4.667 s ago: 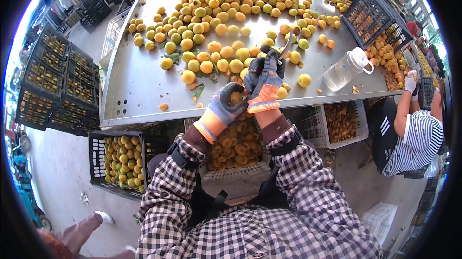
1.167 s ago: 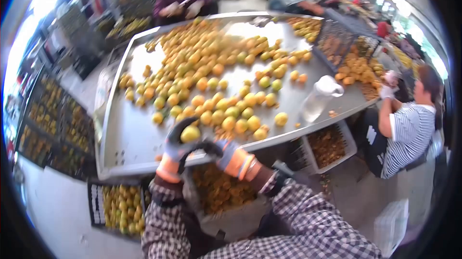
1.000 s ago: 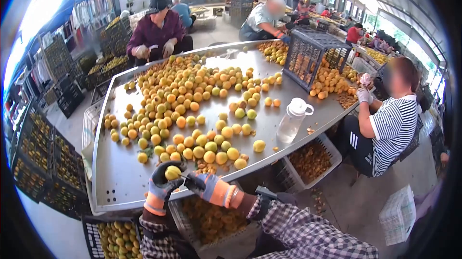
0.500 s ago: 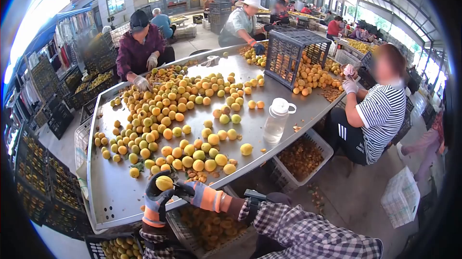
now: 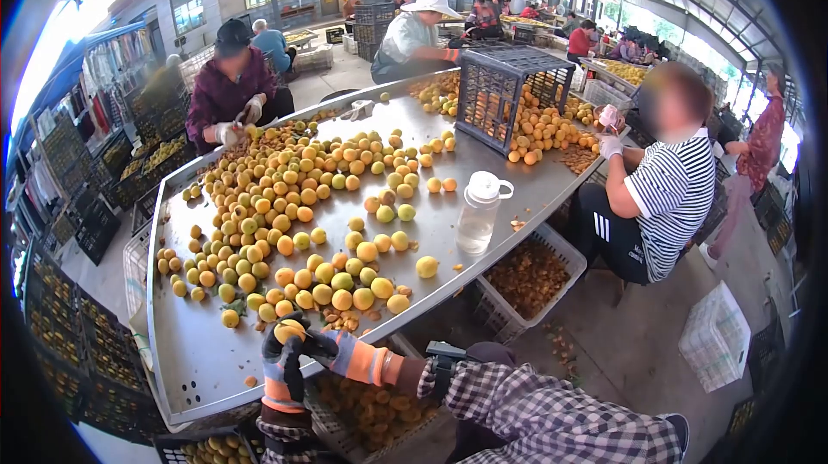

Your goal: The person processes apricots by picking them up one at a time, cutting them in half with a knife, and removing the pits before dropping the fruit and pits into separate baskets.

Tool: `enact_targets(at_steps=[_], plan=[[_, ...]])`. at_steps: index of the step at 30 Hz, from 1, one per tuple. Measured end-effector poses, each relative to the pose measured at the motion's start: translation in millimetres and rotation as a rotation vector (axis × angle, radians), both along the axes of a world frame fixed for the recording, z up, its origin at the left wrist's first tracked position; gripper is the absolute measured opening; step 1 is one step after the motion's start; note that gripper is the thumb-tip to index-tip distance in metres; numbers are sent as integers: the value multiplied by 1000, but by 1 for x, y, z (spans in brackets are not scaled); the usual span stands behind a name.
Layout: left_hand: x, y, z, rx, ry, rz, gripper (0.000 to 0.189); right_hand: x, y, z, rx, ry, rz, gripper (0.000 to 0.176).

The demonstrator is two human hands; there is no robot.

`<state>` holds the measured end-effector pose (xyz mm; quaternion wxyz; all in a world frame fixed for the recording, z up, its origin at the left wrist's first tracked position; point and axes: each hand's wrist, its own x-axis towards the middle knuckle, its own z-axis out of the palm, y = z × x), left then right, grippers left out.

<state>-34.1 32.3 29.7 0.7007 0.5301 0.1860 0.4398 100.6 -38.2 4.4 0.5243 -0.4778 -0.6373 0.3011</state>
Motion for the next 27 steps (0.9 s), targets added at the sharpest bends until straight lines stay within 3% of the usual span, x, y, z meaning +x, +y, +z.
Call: enact_targets(at_steps=[1, 5, 8, 11, 12, 14, 16, 18, 19, 24, 27], plan=[[-7, 14, -11, 198, 96, 26, 50, 3, -2, 3, 17, -78, 25, 31], [-16, 13, 6, 273, 215, -49, 52, 0, -7, 14, -59, -10, 8, 29], [-4, -5, 7, 213, 94, 50, 49, -5, -2, 3, 1, 133, 25, 30], [9, -23, 10, -169, -73, 15, 45, -14, 5, -9, 65, 157, -52, 29], [10, -23, 11, -164, -74, 14, 45, -14, 5, -12, 70, 155, -53, 29], [12, -22, 10, -190, -52, 49, 43, -11, 4, -10, -74, 111, -61, 29], [6, -11, 4, -170, -61, 76, 40, -8, 7, -14, -26, 68, -44, 29], [-8, 7, 2, 168, 185, 35, 40, -4, 6, -9, 23, 24, -26, 30], [-13, 20, -11, 210, 185, -6, 46, -3, 3, 0, -20, 40, 0, 30], [-9, 16, -6, 196, 172, 32, 50, -2, 3, -3, 43, -53, -25, 27], [7, -15, 21, 165, 84, 100, 42, -2, 1, -7, -28, -100, -17, 27]])
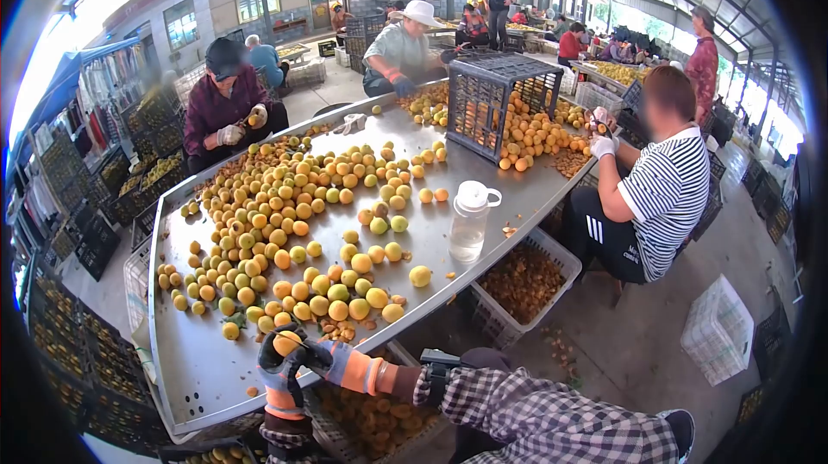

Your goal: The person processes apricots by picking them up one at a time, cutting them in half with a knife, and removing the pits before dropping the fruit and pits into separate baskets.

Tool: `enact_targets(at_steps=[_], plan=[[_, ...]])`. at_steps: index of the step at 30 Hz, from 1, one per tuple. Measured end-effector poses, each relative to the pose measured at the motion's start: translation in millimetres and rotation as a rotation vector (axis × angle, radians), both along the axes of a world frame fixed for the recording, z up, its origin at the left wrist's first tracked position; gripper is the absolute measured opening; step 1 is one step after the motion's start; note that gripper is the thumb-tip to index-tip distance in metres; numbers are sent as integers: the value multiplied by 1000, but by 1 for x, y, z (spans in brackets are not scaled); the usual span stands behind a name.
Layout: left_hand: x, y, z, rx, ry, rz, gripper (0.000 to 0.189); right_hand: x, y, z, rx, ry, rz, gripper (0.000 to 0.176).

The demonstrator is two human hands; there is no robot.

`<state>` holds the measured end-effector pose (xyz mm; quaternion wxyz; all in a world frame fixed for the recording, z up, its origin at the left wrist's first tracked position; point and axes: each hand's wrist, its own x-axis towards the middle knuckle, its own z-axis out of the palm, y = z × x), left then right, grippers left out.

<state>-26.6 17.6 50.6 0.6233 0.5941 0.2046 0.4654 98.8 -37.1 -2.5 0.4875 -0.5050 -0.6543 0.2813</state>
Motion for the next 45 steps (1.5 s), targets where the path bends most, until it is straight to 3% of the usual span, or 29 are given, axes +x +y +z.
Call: enact_targets(at_steps=[2, 3, 5, 8, 9, 11, 13, 15, 17, 18, 19, 21, 22, 24, 25, 27, 30, 31, 33, 34, 35, 36, 37, 38, 39, 41, 42, 44, 45], plan=[[9, -19, 14, -193, -105, -57, 33, -9, 3, -13, 57, 72, -26, 27], [9, -13, -6, -307, -124, -78, 33, -12, 4, -18, 117, 140, -54, 27], [14, -17, -4, -339, -154, -78, 36, -10, 1, -9, 45, 140, -44, 28], [8, -5, -4, -304, -52, -98, 35, -7, 3, -12, 87, 113, -98, 24], [3, 5, -14, -308, -52, -97, 35, -2, 5, -12, -20, 102, -61, 23], [-5, 24, -35, -71, 61, 8, 38, 0, 5, -12, -133, 87, -18, 22], [-9, 27, -34, -34, 8, 13, 41, -2, 6, -14, 133, -201, -74, 20], [-9, 20, -28, -30, 43, 32, 38, -4, 6, -16, 15, -196, -61, 23], [10, -6, -4, -109, -28, 121, 30, -11, 8, -28, 236, -356, -130, 23], [14, -9, -3, -277, -70, 80, 31, -14, -1, -5, 110, -157, -88, 25], [16, -10, -6, -451, -114, 48, 33, -14, 3, -10, 346, -578, -218, 26], [19, -6, -16, -701, -240, 15, 31, -13, 3, -7, -157, 139, -55, 27], [18, -1, -25, -739, -260, -5, 28, -11, 1, 3, -155, 127, -71, 28], [13, 7, -28, -437, -186, 36, 26, -7, 6, 0, -100, 190, -88, 28], [2, 11, -30, -117, 34, -4, 31, -6, 11, -12, -43, 258, -102, 29], [-4, 20, -27, -118, 176, -78, 30, -1, 9, -7, -37, 82, -182, 28], [2, 14, -24, -126, 87, -15, 32, -4, 8, 5, 123, -129, -190, 29], [2, 11, -24, -249, 39, -66, 29, -6, 8, 5, 125, -128, -193, 29], [0, 7, -32, -364, -13, -143, 27, -12, 4, 4, -60, 372, -96, 28], [0, 10, -47, -365, -21, -82, 28, -8, 3, 6, -148, 232, -120, 28], [4, 15, -55, -359, -37, -40, 29, -10, 4, -1, -174, 463, -34, 30], [7, 16, -54, -408, -59, -20, 29, -4, 3, -6, -40, -72, -123, 34], [8, 17, -51, -460, -80, -1, 30, -4, 8, -17, 75, -183, -197, 36], [6, 16, -38, -322, 6, -39, 33, -2, 3, -1, -50, -17, -122, 36], [1, 17, -30, -184, 91, -59, 38, 0, 13, -24, -122, -104, -159, 37], [-8, 39, -50, 14, 174, -49, 45, 4, 8, 13, -358, -171, -221, 43], [-7, 43, -53, 78, 184, -45, 54, 7, 13, 3, -348, -172, -240, 43], [0, 59, -71, 239, 166, -125, 59, 6, 21, -24, 161, -206, -330, 54], [4, 64, -80, 275, 123, -144, 60, 8, 19, -30, 165, -210, -339, 54]])
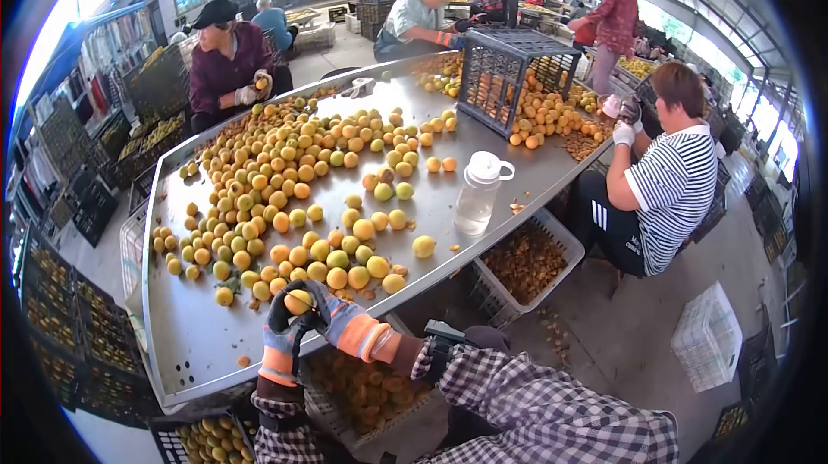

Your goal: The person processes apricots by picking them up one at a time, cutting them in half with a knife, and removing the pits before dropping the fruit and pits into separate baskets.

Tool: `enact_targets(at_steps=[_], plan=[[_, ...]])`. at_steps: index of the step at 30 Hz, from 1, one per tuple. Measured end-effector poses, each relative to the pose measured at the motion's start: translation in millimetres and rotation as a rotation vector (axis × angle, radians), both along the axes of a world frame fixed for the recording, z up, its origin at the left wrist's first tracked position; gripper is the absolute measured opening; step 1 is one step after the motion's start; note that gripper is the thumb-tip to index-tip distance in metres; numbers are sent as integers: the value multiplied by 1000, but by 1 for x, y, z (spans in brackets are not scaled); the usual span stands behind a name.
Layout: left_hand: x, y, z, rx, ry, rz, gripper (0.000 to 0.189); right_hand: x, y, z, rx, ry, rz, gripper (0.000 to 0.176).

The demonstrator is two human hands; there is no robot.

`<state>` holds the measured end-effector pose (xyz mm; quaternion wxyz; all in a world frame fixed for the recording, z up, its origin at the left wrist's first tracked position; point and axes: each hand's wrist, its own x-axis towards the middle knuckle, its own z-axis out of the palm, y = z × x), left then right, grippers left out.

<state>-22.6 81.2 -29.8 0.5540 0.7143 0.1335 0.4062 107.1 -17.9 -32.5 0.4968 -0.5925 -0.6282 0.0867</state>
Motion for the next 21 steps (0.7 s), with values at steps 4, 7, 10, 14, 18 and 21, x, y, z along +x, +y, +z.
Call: enact_targets(at_steps=[4, 7, 10, 14, 18, 21], plan=[[0, -21, 22, -398, 18, -9, 53, 5, -26, 54, -316, 41, 54, 65], [0, -17, 6, -460, 84, 246, 34, 0, -14, 20, -143, -26, 33, 63], [0, -23, 16, -357, 111, 265, 30, 0, -11, 25, -476, -75, 71, 62], [1, -37, 37, -325, 46, 202, 31, -3, -27, 62, -239, 50, 177, 61], [-1, -49, 58, -262, 15, 150, 32, 0, -20, 44, -121, -45, 196, 57], [-3, -49, 56, -188, 31, 174, 35, 3, -10, 23, -74, -168, 224, 48]])
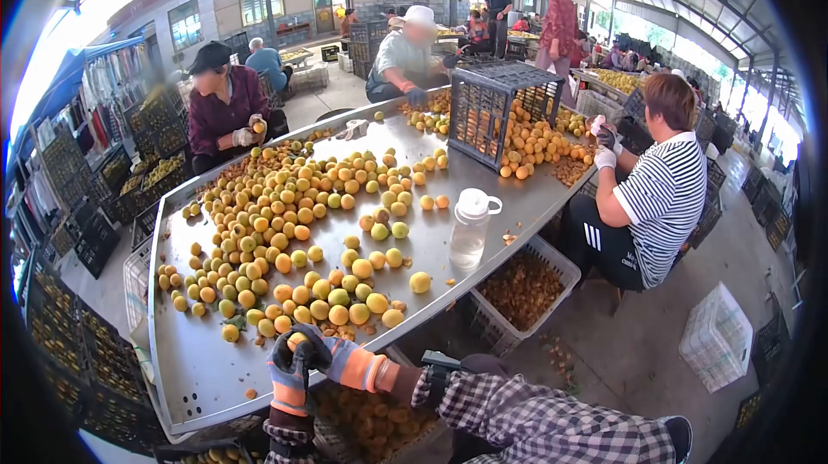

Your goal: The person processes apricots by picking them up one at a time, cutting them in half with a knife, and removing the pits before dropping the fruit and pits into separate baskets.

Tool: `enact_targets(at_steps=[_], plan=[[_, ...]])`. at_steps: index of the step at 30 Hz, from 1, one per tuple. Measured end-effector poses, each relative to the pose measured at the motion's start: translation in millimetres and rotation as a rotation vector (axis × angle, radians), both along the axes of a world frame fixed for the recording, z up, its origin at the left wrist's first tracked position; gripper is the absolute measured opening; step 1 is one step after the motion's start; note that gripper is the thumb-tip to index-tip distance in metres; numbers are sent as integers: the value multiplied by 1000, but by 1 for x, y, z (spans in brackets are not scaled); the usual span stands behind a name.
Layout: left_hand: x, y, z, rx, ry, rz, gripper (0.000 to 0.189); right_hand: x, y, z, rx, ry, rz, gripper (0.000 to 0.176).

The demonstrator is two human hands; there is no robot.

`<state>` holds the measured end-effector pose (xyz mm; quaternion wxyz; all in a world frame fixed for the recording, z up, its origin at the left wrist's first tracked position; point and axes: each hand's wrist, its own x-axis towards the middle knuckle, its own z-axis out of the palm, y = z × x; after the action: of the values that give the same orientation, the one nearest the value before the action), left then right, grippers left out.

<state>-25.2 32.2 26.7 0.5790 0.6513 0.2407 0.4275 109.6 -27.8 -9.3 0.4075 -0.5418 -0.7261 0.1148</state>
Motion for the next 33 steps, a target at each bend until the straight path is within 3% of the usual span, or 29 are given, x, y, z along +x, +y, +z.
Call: enact_targets(at_steps=[2, 4, 5, 7, 11, 13, 17, 19, 22, 25, 27, 32, 33], plan=[[0, -1, 0, 20, 13, 13, 36, -1, 0, -3, -68, 9, 32, 45], [1, -3, 1, 38, 23, 29, 37, -1, 1, -5, -152, 231, 44, 45], [2, -5, 2, 56, 9, 20, 37, 0, 1, -8, -154, 231, 44, 45], [3, -5, 2, 75, -5, 11, 37, 4, 2, -12, -87, -23, 70, 44], [4, -7, -2, 50, -6, 33, 34, 6, -7, 9, 73, 46, 96, 46], [4, -10, -2, 37, -4, 43, 32, 5, -19, 41, -165, 592, 159, 52], [8, -14, -1, 100, 17, 104, 31, 6, -15, 33, -131, 575, 132, 57], [7, -14, -1, 89, 13, 116, 30, 8, -20, 41, -256, 571, 120, 56], [0, -10, 0, -104, 83, 73, 28, 4, -13, 29, -230, 674, 157, 54], [3, -8, 0, -73, 81, 49, 26, 4, -11, 29, -96, 628, 174, 52], [7, -13, 9, 58, 33, 80, 24, 4, -10, 29, -102, 639, 174, 51], [0, -7, 14, 86, 161, 33, 25, 6, -15, 30, -182, 695, 212, 52], [-3, -7, 20, -66, 197, -12, 26, 7, -12, 20, -102, 487, 146, 53]])
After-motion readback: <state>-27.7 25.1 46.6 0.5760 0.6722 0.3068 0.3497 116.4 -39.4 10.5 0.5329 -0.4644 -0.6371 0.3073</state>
